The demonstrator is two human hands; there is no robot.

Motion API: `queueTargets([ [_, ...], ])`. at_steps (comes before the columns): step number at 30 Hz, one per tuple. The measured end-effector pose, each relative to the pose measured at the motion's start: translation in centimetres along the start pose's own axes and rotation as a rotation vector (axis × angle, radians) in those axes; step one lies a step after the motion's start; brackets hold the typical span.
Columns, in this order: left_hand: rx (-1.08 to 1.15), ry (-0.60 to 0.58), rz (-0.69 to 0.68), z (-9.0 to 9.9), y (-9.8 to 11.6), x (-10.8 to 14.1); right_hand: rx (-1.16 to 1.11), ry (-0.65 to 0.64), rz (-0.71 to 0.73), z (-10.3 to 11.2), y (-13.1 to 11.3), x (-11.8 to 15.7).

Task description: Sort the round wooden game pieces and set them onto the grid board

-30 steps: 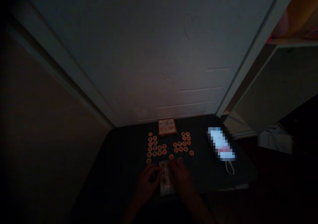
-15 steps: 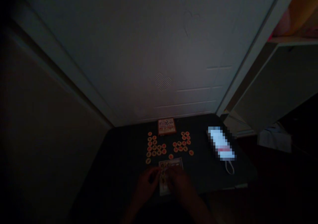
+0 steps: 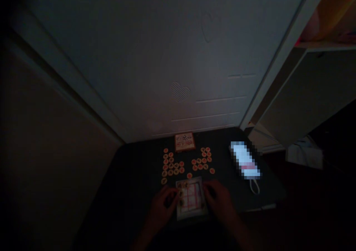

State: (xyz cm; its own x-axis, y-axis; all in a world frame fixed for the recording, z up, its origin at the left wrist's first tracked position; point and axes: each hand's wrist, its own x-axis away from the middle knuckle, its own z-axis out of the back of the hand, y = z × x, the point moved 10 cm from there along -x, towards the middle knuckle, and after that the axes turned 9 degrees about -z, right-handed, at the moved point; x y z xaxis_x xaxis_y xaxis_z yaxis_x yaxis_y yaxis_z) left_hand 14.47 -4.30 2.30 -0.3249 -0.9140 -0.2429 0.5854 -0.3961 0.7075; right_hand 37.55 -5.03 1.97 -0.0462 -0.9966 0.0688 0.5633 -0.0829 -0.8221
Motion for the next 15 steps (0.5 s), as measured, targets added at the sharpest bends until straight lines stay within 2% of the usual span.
queueTargets([
  [4,0.014,-0.137,-0.136,-1.4,4.0,-0.5,-0.062,0.029,-0.053,-0.1,1.8,0.7],
  [7,-0.009,-0.288,-0.225,-3.8,6.8,-1.2,-0.101,0.031,-0.082,-0.4,2.6,1.2],
  [11,-0.085,-0.49,-0.222,-7.1,7.7,-2.1,-0.152,0.05,-0.118,-0.6,3.2,1.9],
  [15,-0.128,-0.549,-0.191,-8.3,7.4,-2.9,-0.182,0.046,-0.142,-1.2,3.8,2.6],
])
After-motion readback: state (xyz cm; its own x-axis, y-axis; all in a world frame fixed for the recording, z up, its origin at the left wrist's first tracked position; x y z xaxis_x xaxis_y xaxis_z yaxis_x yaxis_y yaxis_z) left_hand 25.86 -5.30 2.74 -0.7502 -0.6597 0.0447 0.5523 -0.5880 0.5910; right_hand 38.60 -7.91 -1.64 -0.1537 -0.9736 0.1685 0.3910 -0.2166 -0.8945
